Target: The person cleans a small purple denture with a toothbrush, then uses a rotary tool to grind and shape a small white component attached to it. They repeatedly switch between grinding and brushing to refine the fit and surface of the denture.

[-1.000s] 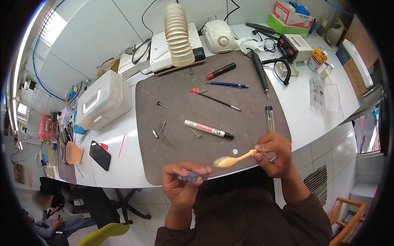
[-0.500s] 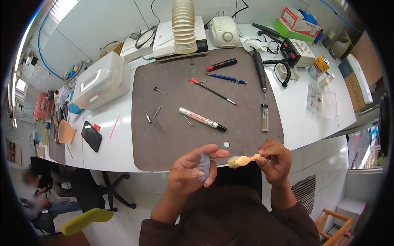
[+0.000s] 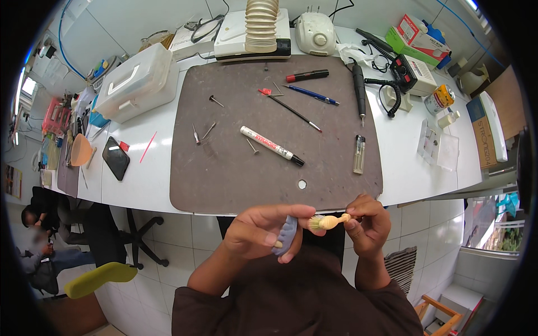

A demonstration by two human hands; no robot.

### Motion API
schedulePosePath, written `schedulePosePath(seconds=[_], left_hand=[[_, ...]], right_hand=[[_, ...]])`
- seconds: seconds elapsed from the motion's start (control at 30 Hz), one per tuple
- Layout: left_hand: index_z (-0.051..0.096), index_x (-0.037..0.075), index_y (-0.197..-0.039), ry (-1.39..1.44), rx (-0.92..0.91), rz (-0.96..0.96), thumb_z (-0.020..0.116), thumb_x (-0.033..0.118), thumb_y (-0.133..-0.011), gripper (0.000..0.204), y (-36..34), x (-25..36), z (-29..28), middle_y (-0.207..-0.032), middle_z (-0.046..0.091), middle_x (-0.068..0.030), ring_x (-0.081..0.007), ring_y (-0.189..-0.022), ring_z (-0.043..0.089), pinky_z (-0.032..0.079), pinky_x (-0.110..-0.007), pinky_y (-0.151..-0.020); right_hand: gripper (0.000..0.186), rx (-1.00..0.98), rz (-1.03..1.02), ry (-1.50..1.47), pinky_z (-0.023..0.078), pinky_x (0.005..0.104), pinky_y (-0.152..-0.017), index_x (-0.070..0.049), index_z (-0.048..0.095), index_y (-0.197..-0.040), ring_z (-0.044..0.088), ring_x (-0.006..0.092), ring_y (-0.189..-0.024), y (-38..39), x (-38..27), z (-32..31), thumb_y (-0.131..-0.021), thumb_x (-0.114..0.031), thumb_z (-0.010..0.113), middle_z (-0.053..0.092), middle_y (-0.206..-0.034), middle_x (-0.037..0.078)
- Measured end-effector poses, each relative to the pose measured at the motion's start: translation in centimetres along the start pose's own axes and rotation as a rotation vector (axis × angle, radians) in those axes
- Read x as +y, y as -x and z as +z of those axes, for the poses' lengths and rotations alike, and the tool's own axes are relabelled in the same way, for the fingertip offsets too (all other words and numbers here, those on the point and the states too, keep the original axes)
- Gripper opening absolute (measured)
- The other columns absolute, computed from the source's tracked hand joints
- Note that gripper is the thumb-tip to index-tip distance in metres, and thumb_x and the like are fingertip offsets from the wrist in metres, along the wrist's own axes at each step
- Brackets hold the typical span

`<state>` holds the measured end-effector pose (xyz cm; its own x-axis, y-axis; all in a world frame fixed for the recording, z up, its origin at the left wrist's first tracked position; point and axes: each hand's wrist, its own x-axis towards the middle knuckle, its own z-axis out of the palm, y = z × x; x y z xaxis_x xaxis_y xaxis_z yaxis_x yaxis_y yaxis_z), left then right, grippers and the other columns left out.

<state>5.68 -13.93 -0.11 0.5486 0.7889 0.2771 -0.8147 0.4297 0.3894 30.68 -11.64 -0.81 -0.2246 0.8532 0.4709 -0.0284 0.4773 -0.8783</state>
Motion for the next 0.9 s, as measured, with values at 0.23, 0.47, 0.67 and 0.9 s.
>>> schedulePosePath(seconds=[0.23,0.47,0.67,0.9], left_hand=[[0.035,-0.015,-0.147,0.021,-0.004,-0.018,0.057,0.008,-0.086,0.068,0.3,-0.2,0.1,-0.131,0.053,-0.0363,-0.0243,-0.075,0.064,0.052,-0.034,-0.072],[0.047,-0.005,-0.143,-0.385,0.243,0.196,0.068,0.005,-0.091,0.057,0.4,-1.6,0.8,-0.116,0.056,-0.0198,-0.0278,-0.091,0.068,0.057,-0.039,-0.08],[0.055,-0.005,-0.137,-0.782,0.314,0.248,0.069,0.002,-0.09,0.049,1.2,-0.9,1.2,-0.112,0.058,-0.0176,-0.0286,-0.097,0.068,0.058,-0.034,-0.082],[0.055,-0.004,-0.14,-1.048,0.374,0.118,0.071,0.002,-0.084,0.058,1.8,0.3,2.1,-0.107,0.06,-0.0168,-0.0288,-0.092,0.07,0.058,-0.035,-0.076]], right_hand=[[0.02,-0.01,0.012,0.0,0.042,0.0242,-0.061,-0.001,0.062,-0.099,0.054,0.013,-0.069,0.4,-0.4,0.1,-0.09,-0.013,0.075,0.065,-0.084,0.01],[0.019,-0.024,-0.004,0.036,0.04,0.0258,-0.06,-0.002,0.064,-0.098,0.053,0.0132,-0.066,0.2,-0.9,0.5,-0.088,-0.013,0.076,0.064,-0.081,0.009],[0.014,-0.174,-0.232,0.376,0.042,0.0274,-0.051,-0.007,0.072,-0.084,0.055,0.0155,-0.058,-1.8,-0.4,-1.8,-0.074,-0.008,0.082,0.065,-0.076,0.004],[0.014,-0.19,-0.317,0.492,0.041,0.0286,-0.047,-0.01,0.071,-0.076,0.055,0.0155,-0.056,-2.1,-0.6,-2.1,-0.071,-0.01,0.084,0.064,-0.073,0.001]])
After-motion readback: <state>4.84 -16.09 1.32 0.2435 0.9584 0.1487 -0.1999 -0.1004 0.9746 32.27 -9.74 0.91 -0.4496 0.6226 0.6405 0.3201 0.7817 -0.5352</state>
